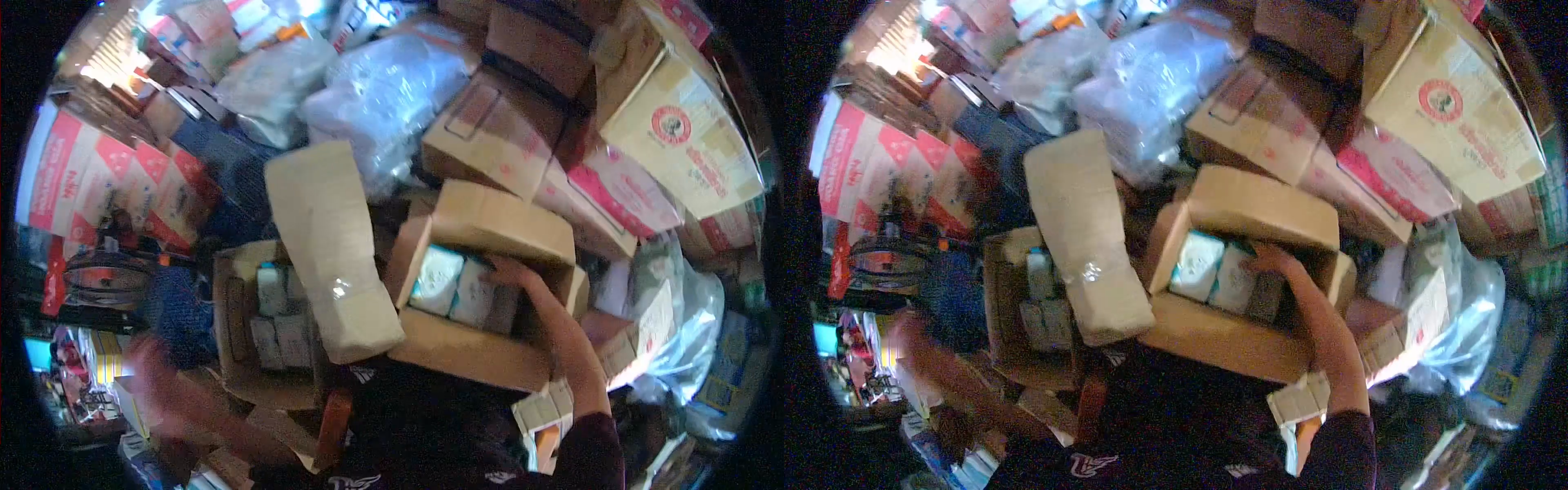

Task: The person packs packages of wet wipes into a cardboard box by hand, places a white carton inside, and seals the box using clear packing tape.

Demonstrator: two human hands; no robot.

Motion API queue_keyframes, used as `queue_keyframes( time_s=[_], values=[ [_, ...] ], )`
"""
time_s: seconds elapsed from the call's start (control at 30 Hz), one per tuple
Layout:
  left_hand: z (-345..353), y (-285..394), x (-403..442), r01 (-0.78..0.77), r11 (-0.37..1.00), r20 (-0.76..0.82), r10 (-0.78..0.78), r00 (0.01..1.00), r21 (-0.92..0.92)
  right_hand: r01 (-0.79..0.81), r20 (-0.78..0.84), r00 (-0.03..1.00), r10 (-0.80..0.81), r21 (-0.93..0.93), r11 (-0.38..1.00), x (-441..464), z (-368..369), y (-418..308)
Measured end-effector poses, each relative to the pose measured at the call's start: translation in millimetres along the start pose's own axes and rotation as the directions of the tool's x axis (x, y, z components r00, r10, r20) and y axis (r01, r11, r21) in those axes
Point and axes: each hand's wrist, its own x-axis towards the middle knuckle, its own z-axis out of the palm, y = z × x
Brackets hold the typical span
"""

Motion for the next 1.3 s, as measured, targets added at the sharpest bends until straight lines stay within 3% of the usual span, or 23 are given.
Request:
queue_keyframes(
  time_s=[0.03, 0.07, 0.1, 0.2, 0.27, 0.33, 0.37, 0.4, 0.47, 0.5, 0.57, 0.63, 0.67, 0.7, 0.73, 0.8, 0.83, 0.93, 1.03, 1.07, 1.1, 1.2, 1.3],
  values=[
    [-7, 39, 15, -0.155, 0.98, -0.08, 0.146, 0.986, -0.121, -0.082, 0.122, 0.99, 0.064, 0.148, 0.986, -8, -22, -23],
    [-9, 73, 26, -0.302, 0.925, -0.144, 0.274, 0.951, -0.233, -0.159, 0.185, 0.971, 0.153, 0.017, 0.987, -2, -23, -25],
    [-2, 101, 33, -0.42, 0.848, -0.188, 0.377, 0.907, -0.323, -0.098, 0.141, 0.985, 0.095, 0.016, 0.995, 1, -25, -28],
    [45, 157, 41, -0.485, 0.684, -0.189, 0.464, 0.866, -0.545, -0.148, 0.216, 0.966, 0.139, 0.024, 0.989, -7, -46, -55],
    [78, 179, 35, -0.396, 0.634, -0.131, 0.423, 0.897, -0.664, -0.093, 0.038, 0.995, 0.092, 0.016, 0.996, -15, -32, -52],
    [106, 192, 29, -0.211, 0.618, 0.033, 0.358, 0.933, -0.758, -0.1, 0.034, 0.995, 0.099, 0.046, 0.994, -29, -32, -52],
    [122, 194, 23, -0.069, 0.628, 0.177, 0.321, 0.93, -0.775, -0.124, 0.125, 0.986, 0.112, 0.087, 0.989, -35, -57, -64],
    [140, 193, 14, 0.092, 0.653, 0.354, 0.282, 0.892, -0.752, -0.147, 0.218, 0.969, 0.118, 0.122, 0.982, -41, -68, -67],
    [176, 182, -10, 0.354, 0.719, 0.717, 0.283, 0.637, -0.598, -0.076, 0.159, 0.986, 0.044, 0.203, 0.976, -55, -59, -63],
    [186, 177, -23, 0.354, 0.798, 0.818, 0.274, 0.506, -0.487, -0.039, 0.155, 0.988, 0.009, 0.192, 0.981, -61, -55, -70],
    [207, 160, -64, 0.318, 0.772, 0.774, 0.329, 0.541, -0.55, -0.04, 0.131, 0.991, 0.023, 0.125, 0.991, -76, -52, -87],
    [212, 147, -92, 0.372, 0.823, 0.849, 0.226, 0.478, -0.429, -0.06, 0.091, 0.994, 0.054, 0.067, 0.996, -89, -59, -105],
    [211, 137, -101, 0.297, 0.858, 0.845, 0.25, 0.473, -0.419, -0.033, 0.07, 0.997, 0.028, 0.071, 0.997, -97, -69, -113],
    [208, 127, -102, 0.305, 0.822, 0.809, 0.282, 0.515, -0.481, -0.015, 0.024, 1.0, 0.013, 0.079, 0.997, -101, -89, -132],
    [203, 119, -98, 0.273, 0.801, 0.764, 0.316, 0.562, -0.533, -0.126, 0.044, 0.991, 0.123, 0.078, 0.989, -99, -94, -133],
    [165, 112, -49, 0.307, 0.745, 0.656, 0.224, 0.721, -0.593, -0.005, -0.006, 1.0, 0.005, -0.023, 1.0, -94, -102, -131],
    [140, 103, -33, 0.452, 0.663, 0.575, -0.04, 0.817, -0.596, -0.003, -0.034, 0.999, 0.002, -0.041, 0.999, -90, -110, -130],
    [42, 103, 42, 0.015, 0.584, 0.069, 0.071, 0.995, -0.811, -0.063, 0.015, 0.998, 0.063, 0.032, 0.997, -91, -122, -125],
    [6, 118, 83, -0.257, 0.516, -0.175, 0.202, 0.964, -0.817, -0.091, 0.019, 0.996, 0.091, -0.003, 0.996, -83, -115, -123],
    [1, 121, 93, -0.303, 0.498, -0.214, 0.228, 0.95, -0.813, 0.005, -0.088, 0.996, -0.01, -0.063, 0.998, -80, -103, -118],
    [-9, 123, 99, -0.338, 0.492, -0.243, 0.248, 0.938, -0.802, 0.054, -0.081, 0.995, -0.058, -0.056, 0.997, -74, -81, -100],
    [-32, 127, 106, -0.378, 0.517, -0.269, 0.277, 0.923, -0.768, -0.049, 0.005, 0.999, 0.049, -0.03, 0.998, -82, -93, -122],
    [-58, 132, 100, -0.385, 0.551, -0.265, 0.287, 0.921, -0.741, 0.089, -0.118, 0.989, -0.09, -0.012, 0.996, -79, -59, -70]
  ],
)
